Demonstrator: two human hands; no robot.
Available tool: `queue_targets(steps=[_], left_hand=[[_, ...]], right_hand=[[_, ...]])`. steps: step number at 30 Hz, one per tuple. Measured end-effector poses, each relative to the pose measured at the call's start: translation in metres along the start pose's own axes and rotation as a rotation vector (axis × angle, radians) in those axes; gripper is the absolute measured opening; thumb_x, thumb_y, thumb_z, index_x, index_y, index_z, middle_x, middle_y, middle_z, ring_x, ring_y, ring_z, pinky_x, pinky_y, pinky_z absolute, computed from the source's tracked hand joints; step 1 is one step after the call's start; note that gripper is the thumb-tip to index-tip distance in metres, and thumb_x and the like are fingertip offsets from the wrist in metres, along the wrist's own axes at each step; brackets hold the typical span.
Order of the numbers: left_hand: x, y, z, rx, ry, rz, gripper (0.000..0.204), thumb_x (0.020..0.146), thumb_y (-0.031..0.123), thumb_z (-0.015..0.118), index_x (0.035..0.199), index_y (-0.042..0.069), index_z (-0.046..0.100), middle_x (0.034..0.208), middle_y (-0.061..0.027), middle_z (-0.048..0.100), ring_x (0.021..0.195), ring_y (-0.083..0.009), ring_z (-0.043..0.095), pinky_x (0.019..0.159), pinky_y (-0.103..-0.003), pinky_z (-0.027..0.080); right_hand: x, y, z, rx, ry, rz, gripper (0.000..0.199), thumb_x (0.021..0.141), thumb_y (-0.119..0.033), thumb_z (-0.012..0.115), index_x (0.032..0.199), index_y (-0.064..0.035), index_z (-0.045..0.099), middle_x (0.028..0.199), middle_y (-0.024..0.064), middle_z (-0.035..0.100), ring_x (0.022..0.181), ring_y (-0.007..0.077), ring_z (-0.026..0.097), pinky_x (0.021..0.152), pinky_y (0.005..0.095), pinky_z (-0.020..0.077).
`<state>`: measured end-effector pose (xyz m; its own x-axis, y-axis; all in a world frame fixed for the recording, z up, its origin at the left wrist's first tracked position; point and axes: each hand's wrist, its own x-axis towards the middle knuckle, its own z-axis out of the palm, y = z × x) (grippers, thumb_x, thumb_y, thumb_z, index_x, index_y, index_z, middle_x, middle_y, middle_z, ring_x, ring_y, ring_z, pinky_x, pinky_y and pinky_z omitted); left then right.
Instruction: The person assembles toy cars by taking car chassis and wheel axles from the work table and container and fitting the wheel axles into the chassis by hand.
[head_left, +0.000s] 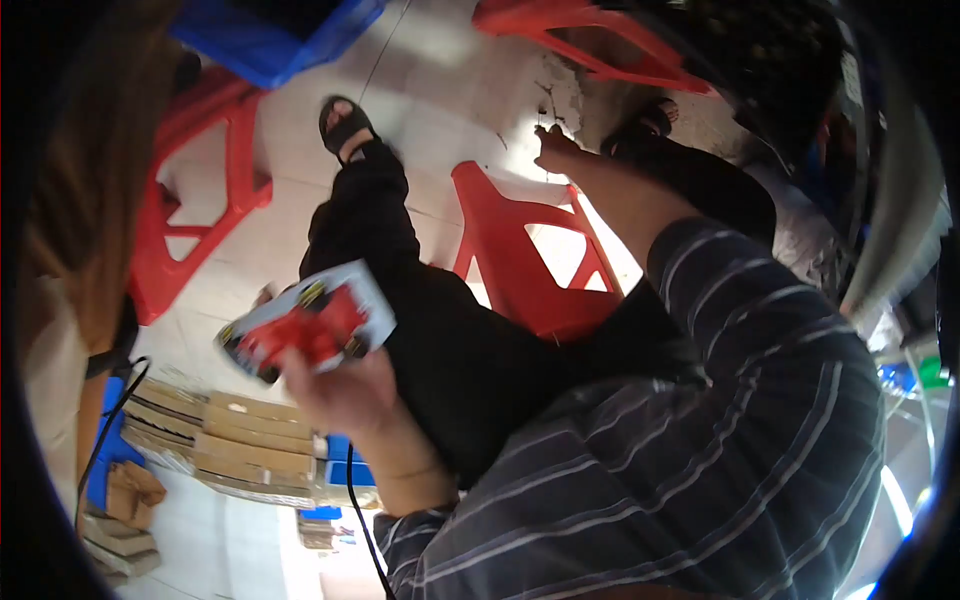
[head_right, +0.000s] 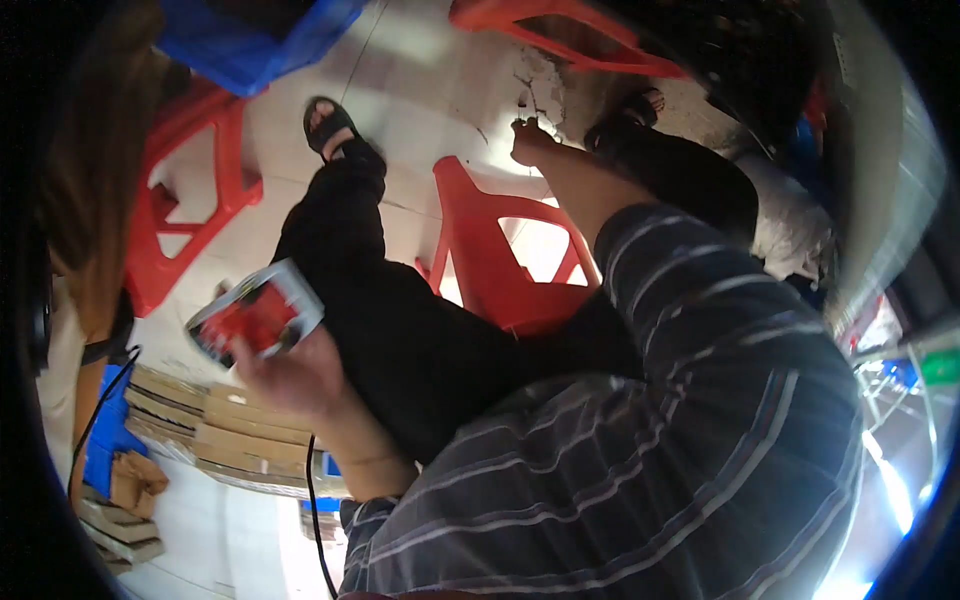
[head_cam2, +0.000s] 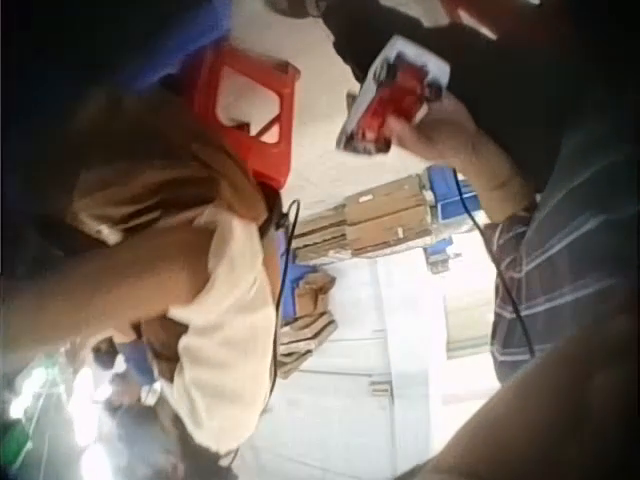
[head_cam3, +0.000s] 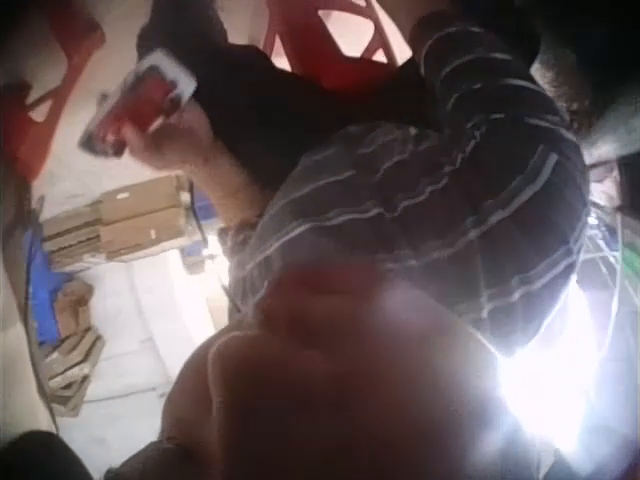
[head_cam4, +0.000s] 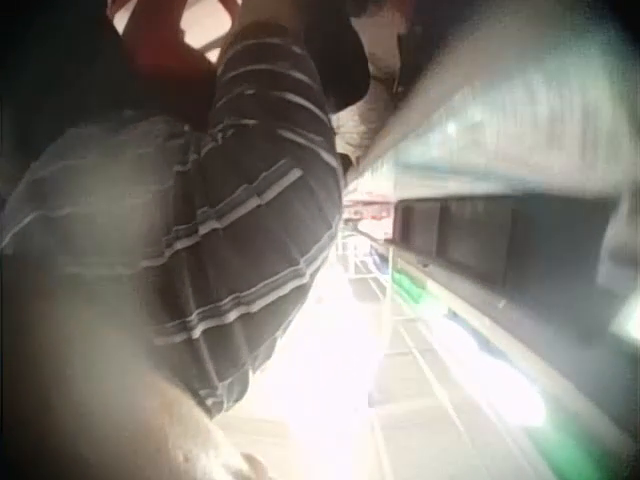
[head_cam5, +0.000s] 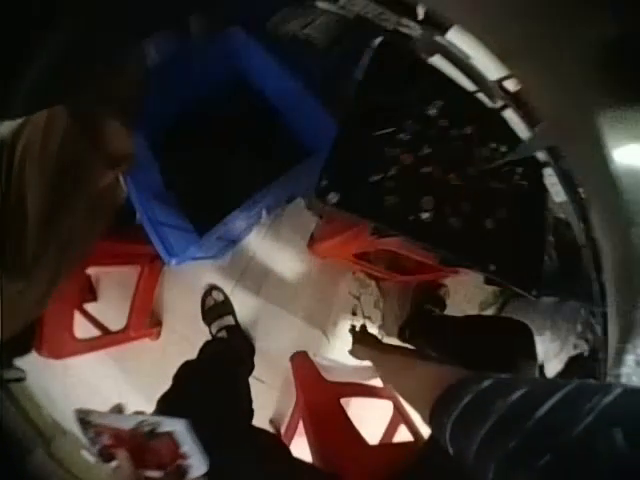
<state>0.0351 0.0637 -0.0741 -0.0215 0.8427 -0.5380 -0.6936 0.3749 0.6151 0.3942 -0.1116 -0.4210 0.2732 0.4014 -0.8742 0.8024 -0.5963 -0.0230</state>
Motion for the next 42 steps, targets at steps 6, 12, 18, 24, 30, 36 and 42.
queue_targets(steps=[6, 12, 18, 24, 30, 36, 42], left_hand=[[-0.023, 0.094, -0.024, 0.154, -0.109, 0.096, 0.064, 0.097, 0.03, 0.052, 0.151, 0.005, 0.028, 0.138, -0.0256, 0.051, 0.118, -0.0333, 0.063, 0.097, -0.043, 0.055], [-0.022, 0.045, 0.019, 0.16, 0.099, 0.074, 0.058, 0.092, 0.025, 0.06, 0.141, 0.005, 0.036, 0.125, -0.0191, 0.045, 0.106, -0.0331, 0.064, 0.086, -0.038, 0.059], [-0.032, 0.054, 0.016, 0.219, 0.134, 0.153, 0.059, 0.097, 0.03, 0.052, 0.147, 0.005, 0.033, 0.134, -0.0222, 0.046, 0.101, -0.0287, 0.062, 0.083, -0.035, 0.054], [-0.02, 0.032, 0.029, 0.211, -0.017, 0.069, 0.065, 0.093, 0.027, 0.06, 0.147, 0.0, 0.036, 0.131, -0.0166, 0.056, 0.119, -0.0301, 0.06, 0.101, -0.046, 0.05], [-0.022, 0.031, 0.029, 0.155, -0.081, -0.036, 0.033, 0.098, 0.025, 0.055, 0.125, 0.005, 0.054, 0.114, -0.0097, 0.067, 0.081, -0.0138, 0.059, 0.063, -0.025, 0.044], [-0.067, -0.001, 0.039, 0.201, -0.194, -0.121, 0.036, 0.099, 0.025, 0.052, 0.129, 0.006, 0.052, 0.108, -0.0104, 0.067, 0.07, -0.013, 0.055, 0.057, -0.024, 0.042], [-0.085, -0.012, 0.099, 0.247, -0.405, -0.203, 0.04, 0.095, 0.025, 0.054, 0.128, 0.002, 0.051, 0.111, -0.0131, 0.065, 0.078, -0.0161, 0.06, 0.062, -0.027, 0.045]], right_hand=[[-0.022, -0.062, 0.044, -0.079, -0.022, 0.044, 0.09, 0.076, -0.024, 0.078, 0.152, -0.0213, 0.03, 0.16, 0.0246, 0.01, 0.115, 0.0467, 0.059, 0.093, 0.0481, 0.0548], [0.059, -0.02, 0.067, -0.062, 0.231, -0.174, 0.063, 0.083, -0.015, 0.073, 0.141, -0.0129, 0.049, 0.151, 0.0275, 0.03, 0.124, 0.0434, 0.052, 0.105, 0.0479, 0.0453], [0.071, -0.077, 0.065, 0.101, 0.261, -0.215, 0.016, 0.084, -0.009, 0.056, 0.09, -0.0024, 0.069, 0.097, 0.021, 0.068, 0.103, 0.04, 0.061, 0.089, 0.0498, 0.0478], [-0.038, -0.092, 0.004, 0.46, 0.1, -0.142, 0.044, 0.077, -0.046, 0.079, 0.095, -0.0066, 0.071, 0.097, 0.0179, 0.07, 0.091, 0.0324, 0.067, 0.081, 0.044, 0.0538], [-0.215, -0.1, -0.037, 0.4, 0.214, -0.404, 0.027, 0.072, -0.032, 0.081, 0.077, -0.0066, 0.072, 0.081, 0.0163, 0.067, 0.091, 0.0297, 0.064, 0.082, 0.0416, 0.0518], [-0.343, -0.098, -0.014, 0.291, -0.139, -0.282, 0.039, 0.085, -0.038, 0.069, 0.108, -0.0057, 0.067, 0.123, 0.0262, 0.057, 0.105, 0.0397, 0.062, 0.087, 0.0469, 0.0527], [-0.323, -0.101, 0.006, 0.384, -0.197, -0.224, 0.058, 0.086, -0.047, 0.06, 0.119, 0.0006, 0.062, 0.13, 0.0281, 0.053, 0.111, 0.0408, 0.062, 0.093, 0.0471, 0.0525]])
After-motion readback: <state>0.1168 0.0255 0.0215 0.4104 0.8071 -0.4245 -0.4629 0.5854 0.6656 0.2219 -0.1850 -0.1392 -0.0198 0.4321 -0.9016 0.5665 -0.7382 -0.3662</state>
